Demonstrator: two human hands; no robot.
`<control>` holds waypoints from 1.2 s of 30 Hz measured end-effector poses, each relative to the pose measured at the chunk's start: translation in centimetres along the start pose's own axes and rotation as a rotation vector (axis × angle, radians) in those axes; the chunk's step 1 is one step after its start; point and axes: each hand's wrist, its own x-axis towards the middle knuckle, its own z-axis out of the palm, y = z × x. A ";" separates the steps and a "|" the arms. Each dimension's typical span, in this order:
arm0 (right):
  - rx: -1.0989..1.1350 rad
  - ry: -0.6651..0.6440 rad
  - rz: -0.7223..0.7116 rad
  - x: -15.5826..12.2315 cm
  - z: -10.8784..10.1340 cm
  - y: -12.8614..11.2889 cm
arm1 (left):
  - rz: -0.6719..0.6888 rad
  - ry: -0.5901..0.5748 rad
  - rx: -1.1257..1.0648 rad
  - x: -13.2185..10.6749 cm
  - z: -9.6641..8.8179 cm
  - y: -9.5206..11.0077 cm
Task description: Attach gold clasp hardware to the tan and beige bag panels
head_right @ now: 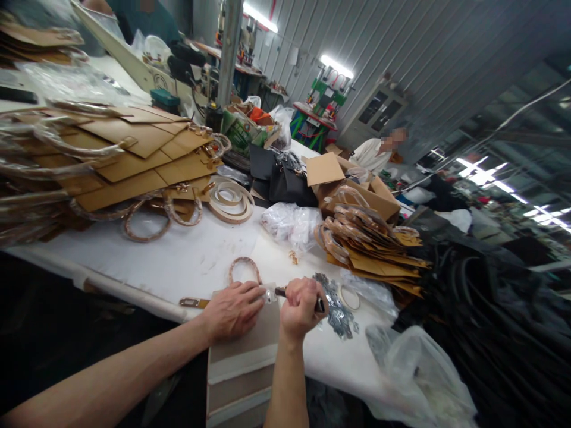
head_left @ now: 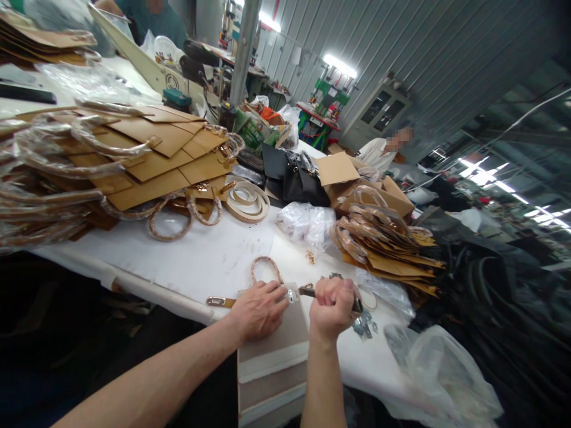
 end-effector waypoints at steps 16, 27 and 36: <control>-0.051 0.073 0.131 -1.0 -0.3 1.9 | -0.007 0.000 0.008 -0.1 0.1 0.1; 0.006 0.151 0.115 -4.8 -3.1 0.4 | -0.038 0.072 -0.109 -0.1 -0.7 0.1; -0.090 0.140 0.140 -5.0 -3.7 1.5 | -0.171 0.288 -0.298 -5.8 -1.5 -2.5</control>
